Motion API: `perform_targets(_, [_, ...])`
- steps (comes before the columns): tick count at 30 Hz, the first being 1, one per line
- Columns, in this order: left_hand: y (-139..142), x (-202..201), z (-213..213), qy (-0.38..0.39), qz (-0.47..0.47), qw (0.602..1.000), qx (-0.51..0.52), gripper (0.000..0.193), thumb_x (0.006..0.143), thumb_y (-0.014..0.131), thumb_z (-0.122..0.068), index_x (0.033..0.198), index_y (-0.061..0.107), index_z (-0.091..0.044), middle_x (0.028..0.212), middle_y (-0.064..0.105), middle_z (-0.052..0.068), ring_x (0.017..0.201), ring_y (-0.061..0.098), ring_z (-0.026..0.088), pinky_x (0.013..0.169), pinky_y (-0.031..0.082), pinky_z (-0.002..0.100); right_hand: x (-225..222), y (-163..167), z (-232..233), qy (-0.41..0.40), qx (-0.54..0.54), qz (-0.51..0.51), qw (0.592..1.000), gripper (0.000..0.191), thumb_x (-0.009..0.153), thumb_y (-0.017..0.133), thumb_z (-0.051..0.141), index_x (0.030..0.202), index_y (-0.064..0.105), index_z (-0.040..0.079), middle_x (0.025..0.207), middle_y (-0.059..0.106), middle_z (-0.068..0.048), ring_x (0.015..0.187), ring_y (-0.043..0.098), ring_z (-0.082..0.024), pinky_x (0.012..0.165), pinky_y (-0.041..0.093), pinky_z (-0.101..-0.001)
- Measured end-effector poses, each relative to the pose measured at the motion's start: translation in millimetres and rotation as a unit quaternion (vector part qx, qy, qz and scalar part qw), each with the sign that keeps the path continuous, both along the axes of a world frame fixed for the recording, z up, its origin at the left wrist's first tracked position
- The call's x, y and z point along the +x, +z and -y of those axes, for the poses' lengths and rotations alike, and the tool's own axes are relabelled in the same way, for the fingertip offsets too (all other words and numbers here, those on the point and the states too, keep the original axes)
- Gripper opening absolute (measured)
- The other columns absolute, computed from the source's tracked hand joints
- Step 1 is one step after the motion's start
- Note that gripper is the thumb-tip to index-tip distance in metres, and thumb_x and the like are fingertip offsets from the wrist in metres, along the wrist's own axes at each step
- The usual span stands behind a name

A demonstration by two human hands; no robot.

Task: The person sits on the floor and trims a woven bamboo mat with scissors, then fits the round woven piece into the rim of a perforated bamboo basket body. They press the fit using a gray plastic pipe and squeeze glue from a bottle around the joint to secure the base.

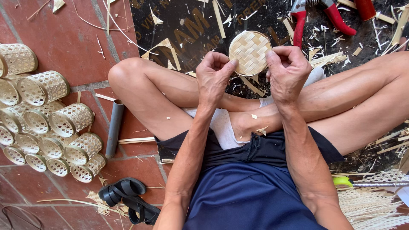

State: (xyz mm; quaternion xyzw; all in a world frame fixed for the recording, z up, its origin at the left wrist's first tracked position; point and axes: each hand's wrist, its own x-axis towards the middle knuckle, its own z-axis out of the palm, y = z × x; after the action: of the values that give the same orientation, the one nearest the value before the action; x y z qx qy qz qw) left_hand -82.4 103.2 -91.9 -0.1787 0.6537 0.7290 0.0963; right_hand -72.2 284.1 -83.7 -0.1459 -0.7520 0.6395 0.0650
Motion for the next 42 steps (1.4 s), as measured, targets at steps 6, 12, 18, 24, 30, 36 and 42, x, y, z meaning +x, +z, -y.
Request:
perform_targets(6, [-4, 0, 6, -0.022, 0.016, 0.998, 0.06, 0.052, 0.089, 0.077, -0.005, 0.137, 0.056, 0.002, 0.103, 0.063, 0.007, 0.07, 0.067, 0.008, 0.053, 0.062, 0.024, -1, 7, -4, 0.023, -0.083, 0.044, 0.995, 0.021, 0.101, 0.071, 0.001, 0.12, 0.066, -0.004, 0.089, 0.065, -0.002, 0.065, 0.063, -0.005, 0.052, 0.053, -0.0211])
perform_targets(12, [-2, -6, 10, -0.085, 0.037, 0.993, 0.069, 0.063, 0.09, 0.076, -0.001, 0.149, 0.053, -0.001, 0.115, 0.064, 0.006, 0.066, 0.065, 0.011, 0.053, 0.06, 0.025, -4, 10, -6, 0.073, -0.044, 0.039, 0.996, 0.027, 0.104, 0.07, 0.007, 0.126, 0.067, -0.008, 0.114, 0.064, -0.004, 0.071, 0.065, -0.007, 0.056, 0.056, -0.0227])
perform_targets(18, [-5, -14, 15, -0.091, 0.087, 0.982, 0.138, 0.068, 0.088, 0.077, 0.0, 0.151, 0.05, -0.007, 0.086, 0.073, 0.004, 0.06, 0.063, 0.009, 0.05, 0.054, 0.024, -23, 2, -3, 0.115, 0.063, 0.009, 0.991, 0.031, 0.105, 0.078, 0.009, 0.131, 0.068, -0.004, 0.122, 0.072, -0.011, 0.092, 0.069, -0.007, 0.076, 0.059, -0.0233])
perform_targets(24, [-17, -4, 15, -0.058, 0.004, 0.991, 0.123, 0.057, 0.098, 0.076, -0.006, 0.152, 0.056, -0.007, 0.076, 0.065, -0.002, 0.06, 0.057, 0.003, 0.055, 0.051, 0.02, -26, 6, -1, 0.103, 0.07, -0.068, 0.99, 0.013, 0.104, 0.079, 0.002, 0.116, 0.075, -0.001, 0.127, 0.067, -0.01, 0.08, 0.055, -0.007, 0.068, 0.047, -0.0215])
perform_targets(30, [-26, 3, 10, -0.031, 0.005, 0.993, 0.117, 0.054, 0.096, 0.078, -0.009, 0.147, 0.059, -0.006, 0.078, 0.067, -0.003, 0.06, 0.057, 0.002, 0.054, 0.051, 0.02, -7, 14, 7, 0.116, 0.281, -0.133, 0.943, 0.01, 0.104, 0.079, -0.003, 0.107, 0.07, 0.0, 0.116, 0.065, -0.008, 0.084, 0.063, -0.013, 0.072, 0.053, -0.0242])
perform_targets(36, [-28, 7, 11, -0.032, 0.003, 0.991, 0.132, 0.055, 0.094, 0.079, -0.009, 0.144, 0.059, -0.003, 0.08, 0.069, -0.001, 0.059, 0.057, 0.003, 0.051, 0.051, 0.021, 3, 24, 7, 0.083, 0.259, -0.104, 0.957, 0.015, 0.102, 0.078, -0.005, 0.114, 0.07, -0.004, 0.102, 0.065, -0.01, 0.082, 0.061, -0.016, 0.069, 0.053, -0.0333])
perform_targets(42, [-30, 13, 17, -0.024, 0.01, 0.985, 0.173, 0.051, 0.094, 0.079, -0.01, 0.141, 0.063, -0.001, 0.101, 0.072, 0.006, 0.065, 0.064, 0.008, 0.054, 0.055, 0.024, 1, 21, -15, 0.037, -0.156, 0.036, 0.986, 0.011, 0.102, 0.074, -0.004, 0.113, 0.071, -0.008, 0.084, 0.07, -0.009, 0.063, 0.063, -0.011, 0.051, 0.051, -0.0252])
